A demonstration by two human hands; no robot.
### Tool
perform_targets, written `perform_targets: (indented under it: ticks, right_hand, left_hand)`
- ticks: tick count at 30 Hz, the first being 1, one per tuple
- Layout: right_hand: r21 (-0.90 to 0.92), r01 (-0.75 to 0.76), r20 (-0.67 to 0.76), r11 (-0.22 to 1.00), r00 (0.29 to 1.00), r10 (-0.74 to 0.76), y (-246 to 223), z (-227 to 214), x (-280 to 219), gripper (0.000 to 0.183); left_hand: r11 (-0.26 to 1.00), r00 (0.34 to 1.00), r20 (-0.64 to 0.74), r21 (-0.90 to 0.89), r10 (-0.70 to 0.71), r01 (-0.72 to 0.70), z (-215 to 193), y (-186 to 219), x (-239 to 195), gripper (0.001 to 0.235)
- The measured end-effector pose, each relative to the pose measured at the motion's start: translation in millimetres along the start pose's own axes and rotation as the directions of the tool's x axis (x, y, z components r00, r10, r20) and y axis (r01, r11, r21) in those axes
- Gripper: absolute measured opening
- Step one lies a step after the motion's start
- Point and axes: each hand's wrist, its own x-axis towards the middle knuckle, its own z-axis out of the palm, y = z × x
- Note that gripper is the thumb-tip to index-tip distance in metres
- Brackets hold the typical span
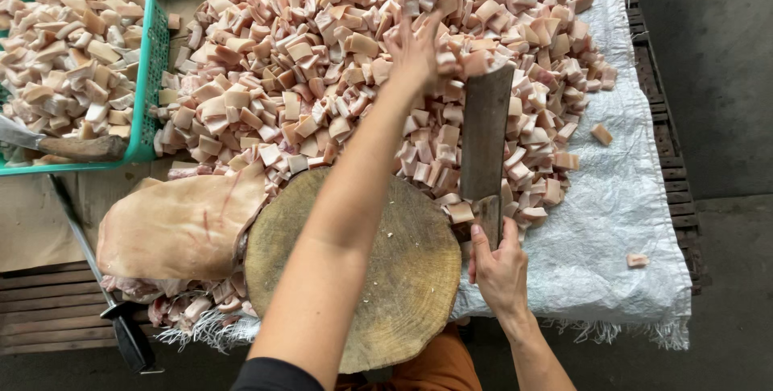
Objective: The person uses a cleaver to slice a large slab of pork belly into strips and then dices them into small cubes on a round wooden cutting board. The diced pieces are pushed onto a white sack where a large pile of previously cut meat is accumulating.
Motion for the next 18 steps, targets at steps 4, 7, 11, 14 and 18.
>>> perform_targets:
  ticks: [4, 7, 11, 14, 18]
  right_hand:
    - [-0.096, 0.031, -0.012, 0.995, 0.999, -0.033, -8, 0, -12, 0.033]
    - [-0.116, 0.009, 0.041, 0.993, 0.999, -0.005, -8, 2, -32, 0.034]
    - [-0.217, -0.039, 0.128, 0.975, 0.989, 0.068, 0, 8, -68, 0.043]
    - [-0.35, -0.006, 0.148, 0.937, 0.987, 0.061, 7, 19, -95, 0.041]
    - [-0.449, 0.04, 0.169, 0.892, 0.985, 0.041, 21, 28, -122, 0.038]
  left_hand:
    - [0.954, 0.997, 0.072, -0.3, -0.004, 0.026, -74, -7, -7, 0.066]
    - [0.875, 0.992, -0.119, -0.474, 0.052, -0.102, -95, -43, -33, 0.028]
    - [0.868, 0.939, -0.288, -0.398, 0.188, -0.295, -107, -124, -103, 0.04]
    - [0.891, 0.852, -0.435, -0.2, 0.291, -0.407, -109, -210, -172, 0.054]
    - [0.981, 0.914, -0.403, -0.191, -0.052, -0.028, -117, -336, -278, 0.032]
